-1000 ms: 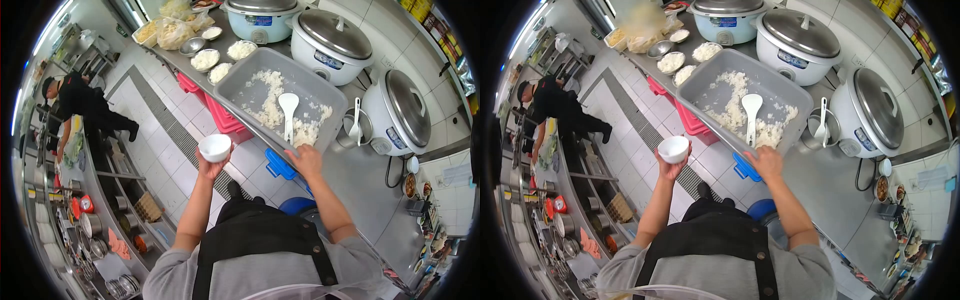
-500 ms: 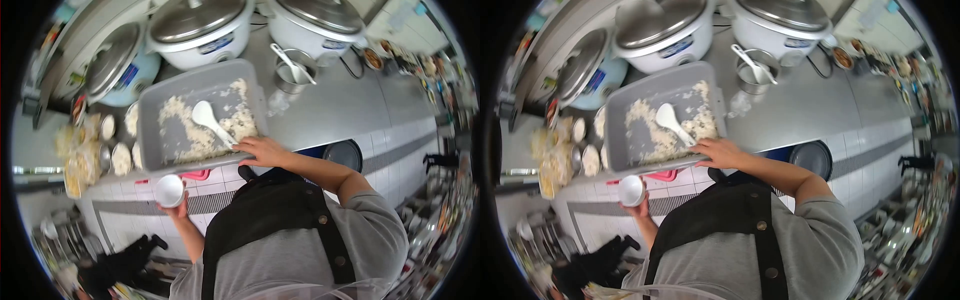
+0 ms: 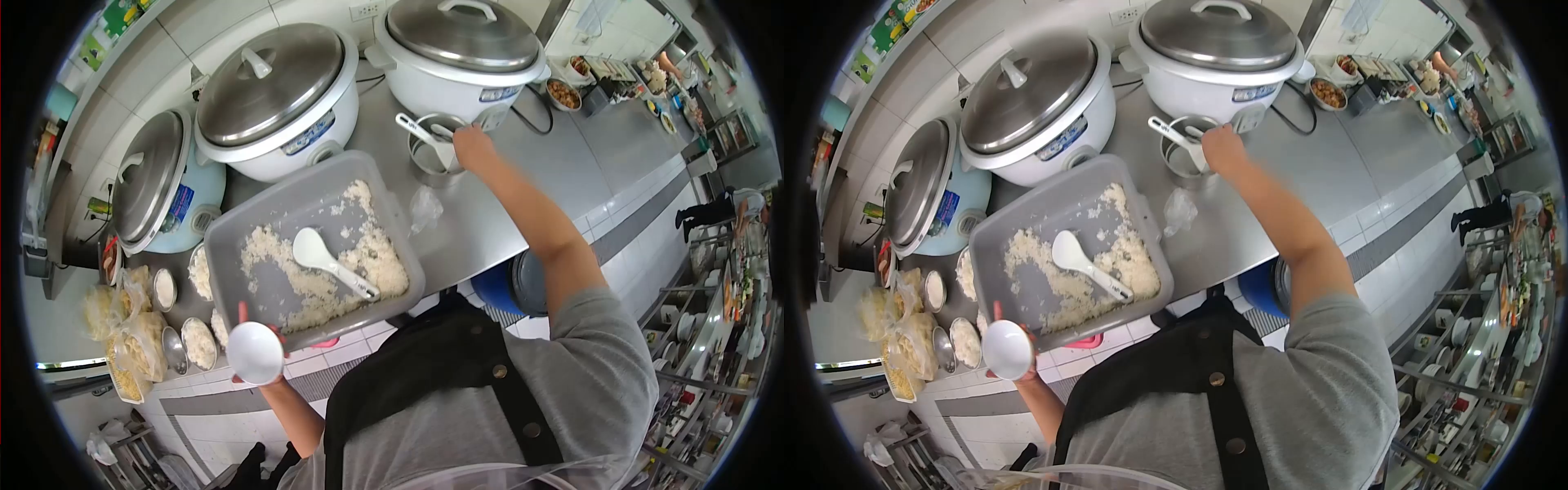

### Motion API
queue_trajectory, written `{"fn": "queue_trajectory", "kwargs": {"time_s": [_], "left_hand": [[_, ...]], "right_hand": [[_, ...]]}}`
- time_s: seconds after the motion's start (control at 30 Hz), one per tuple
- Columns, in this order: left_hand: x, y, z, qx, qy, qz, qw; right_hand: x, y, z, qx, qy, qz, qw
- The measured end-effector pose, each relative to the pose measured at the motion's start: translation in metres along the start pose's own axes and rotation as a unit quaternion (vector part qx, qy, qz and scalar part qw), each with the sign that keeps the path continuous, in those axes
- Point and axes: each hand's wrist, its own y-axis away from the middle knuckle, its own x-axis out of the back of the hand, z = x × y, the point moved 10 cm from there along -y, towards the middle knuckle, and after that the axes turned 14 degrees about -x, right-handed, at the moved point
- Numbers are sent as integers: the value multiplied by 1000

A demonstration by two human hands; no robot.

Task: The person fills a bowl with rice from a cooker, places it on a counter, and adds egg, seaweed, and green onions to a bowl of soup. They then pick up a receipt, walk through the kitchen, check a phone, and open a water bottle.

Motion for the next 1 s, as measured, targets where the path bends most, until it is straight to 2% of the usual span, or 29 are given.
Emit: {"fn": "queue_trajectory", "kwargs": {"time_s": [0.03, 0.13, 0.2, 0.23, 0.3, 0.37, 0.43, 0.5, 0.53, 0.6, 0.67, 0.7, 0.73, 0.77, 0.83, 0.93, 1.0], "left_hand": [[2, 5, -17, 15, 12, -25, 1000], [6, 25, -67, 21, 71, 2, 997], [-2, 26, -99, 43, 107, 19, 993], [-8, 20, -109, 34, 109, 16, 993], [-22, 10, -124, 19, 113, 11, 993], [-44, -12, -141, 4, 118, -6, 993], [-59, -39, -162, -5, 121, 1, 993], [-79, -70, -187, -12, 98, -27, 995], [-88, -85, -202, -7, 103, -44, 994], [-108, -107, -228, -13, 107, -58, 992], [-138, -118, -260, 46, 105, -87, 990], [-139, -121, -261, 31, 103, -89, 990], [-141, -116, -269, 49, 86, -105, 990], [-141, -108, -276, 67, 70, -119, 988], [-124, -85, -266, 69, 50, -92, 992], [-94, -61, -243, 83, -37, 30, 995], [-80, -52, -225, 81, -65, 36, 994]], "right_hand": [[18, 8, 3, 3, 5, 7, 1000], [63, 23, 16, 18, -29, 55, 998], [33, 22, 36, 50, 71, -143, 986], [47, 9, 50, 56, 75, -136, 986], [93, -13, 58, 153, -13, -117, 981], [183, -39, 65, 204, -107, -22, 973], [227, -97, 77, 203, -75, 91, 972], [249, -161, 77, 141, -46, 64, 987], [245, -199, 73, 150, -45, 68, 985], [223, -277, 86, 57, -40, 141, 988], [213, -289, 84, 96, -42, 148, 983], [213, -295, 79, 125, -42, 154, 979], [204, -314, 80, 129, -71, 114, 982], [207, -314, 75, 155, -41, 129, 979], [203, -304, 75, 184, -17, 138, 973], [213, -291, 75, 200, -34, 149, 968], [227, -283, 66, 203, -43, 158, 966]]}}
